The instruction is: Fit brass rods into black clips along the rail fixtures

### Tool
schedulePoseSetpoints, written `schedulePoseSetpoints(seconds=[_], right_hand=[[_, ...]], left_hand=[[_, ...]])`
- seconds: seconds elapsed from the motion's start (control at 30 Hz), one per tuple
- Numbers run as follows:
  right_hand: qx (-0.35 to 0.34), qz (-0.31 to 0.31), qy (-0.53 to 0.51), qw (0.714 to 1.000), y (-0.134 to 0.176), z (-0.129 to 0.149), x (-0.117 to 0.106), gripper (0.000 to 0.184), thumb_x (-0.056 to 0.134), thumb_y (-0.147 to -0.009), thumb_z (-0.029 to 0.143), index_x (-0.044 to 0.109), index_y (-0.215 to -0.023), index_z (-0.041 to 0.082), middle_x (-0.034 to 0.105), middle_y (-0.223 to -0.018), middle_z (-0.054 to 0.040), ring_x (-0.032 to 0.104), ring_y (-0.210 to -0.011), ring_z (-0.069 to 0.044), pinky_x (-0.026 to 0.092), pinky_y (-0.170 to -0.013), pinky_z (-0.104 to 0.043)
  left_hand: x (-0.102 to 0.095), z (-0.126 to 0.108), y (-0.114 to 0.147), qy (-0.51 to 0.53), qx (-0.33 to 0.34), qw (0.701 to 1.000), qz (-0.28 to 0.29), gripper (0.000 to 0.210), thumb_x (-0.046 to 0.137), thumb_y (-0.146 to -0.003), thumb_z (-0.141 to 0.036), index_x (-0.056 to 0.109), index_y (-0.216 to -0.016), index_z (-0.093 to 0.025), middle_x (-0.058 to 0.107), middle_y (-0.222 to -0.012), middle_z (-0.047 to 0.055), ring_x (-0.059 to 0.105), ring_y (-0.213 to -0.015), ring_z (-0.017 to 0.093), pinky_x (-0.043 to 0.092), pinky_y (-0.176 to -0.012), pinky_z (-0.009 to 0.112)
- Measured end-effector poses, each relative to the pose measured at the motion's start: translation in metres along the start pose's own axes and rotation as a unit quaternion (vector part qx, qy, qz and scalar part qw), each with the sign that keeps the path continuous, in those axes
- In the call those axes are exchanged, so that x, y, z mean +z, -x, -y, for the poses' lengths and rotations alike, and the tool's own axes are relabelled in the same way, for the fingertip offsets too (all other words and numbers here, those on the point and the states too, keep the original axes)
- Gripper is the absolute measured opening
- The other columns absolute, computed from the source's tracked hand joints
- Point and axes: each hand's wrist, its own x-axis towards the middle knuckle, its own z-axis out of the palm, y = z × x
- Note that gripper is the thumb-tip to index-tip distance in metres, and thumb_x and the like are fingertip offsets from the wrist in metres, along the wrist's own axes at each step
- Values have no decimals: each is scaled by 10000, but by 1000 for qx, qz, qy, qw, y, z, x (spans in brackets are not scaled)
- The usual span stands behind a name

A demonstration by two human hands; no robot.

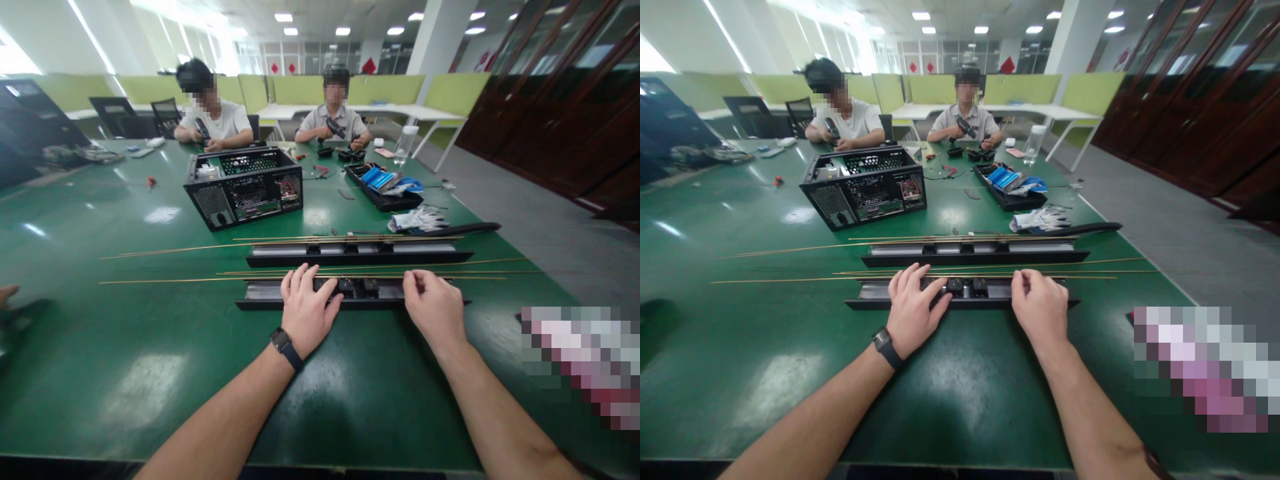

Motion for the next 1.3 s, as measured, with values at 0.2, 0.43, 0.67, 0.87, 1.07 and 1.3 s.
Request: schedulePoseSetpoints(seconds=[0.2,0.43,0.67,0.87,1.07,1.3], right_hand=[[5,0,-11,1000,0,2,-1,273,527,-934,359,719,-893,169,733,-784,-86,667,-752,-247,431,-765,-346],[6,1,-21,1000,0,2,-2,255,528,-929,351,709,-894,175,734,-788,-82,667,-757,-243,436,-774,-350],[10,-1,-27,1000,1,2,-2,254,528,-926,361,705,-890,182,732,-779,-74,668,-754,-240,436,-771,-346],[16,4,-21,1000,1,3,-2,256,535,-925,365,712,-899,181,736,-791,-77,674,-765,-245,440,-766,-346],[20,2,-35,999,1,3,-2,265,525,-926,370,710,-894,183,733,-786,-79,674,-760,-246,443,-759,-347],[17,2,-36,999,1,1,-2,254,536,-928,367,713,-898,186,738,-794,-74,679,-762,-242,446,-762,-345]], left_hand=[[-2,-2,1,2,7,1000,9,274,575,-932,-412,681,-1161,-304,573,-1359,105,444,-1353,297,227,-1161,560],[-2,-3,1,7,13,1000,13,272,567,-940,-396,663,-1172,-290,583,-1369,99,475,-1333,279,191,-1173,563],[-3,-3,1,12,19,1000,13,257,571,-939,-381,662,-1164,-294,587,-1382,91,487,-1326,277,180,-1172,568],[-2,-4,3,7,17,1000,17,297,559,-942,-398,657,-1197,-281,535,-1431,122,425,-1385,300,197,-1169,570],[-3,-5,3,3,9,1000,12,307,579,-929,-418,664,-1195,-292,546,-1409,131,428,-1377,313,179,-1163,608],[-5,-8,2,-4,-15,1000,-1,296,594,-913,-438,687,-1173,-330,523,-1428,116,404,-1365,339,204,-1142,622]])
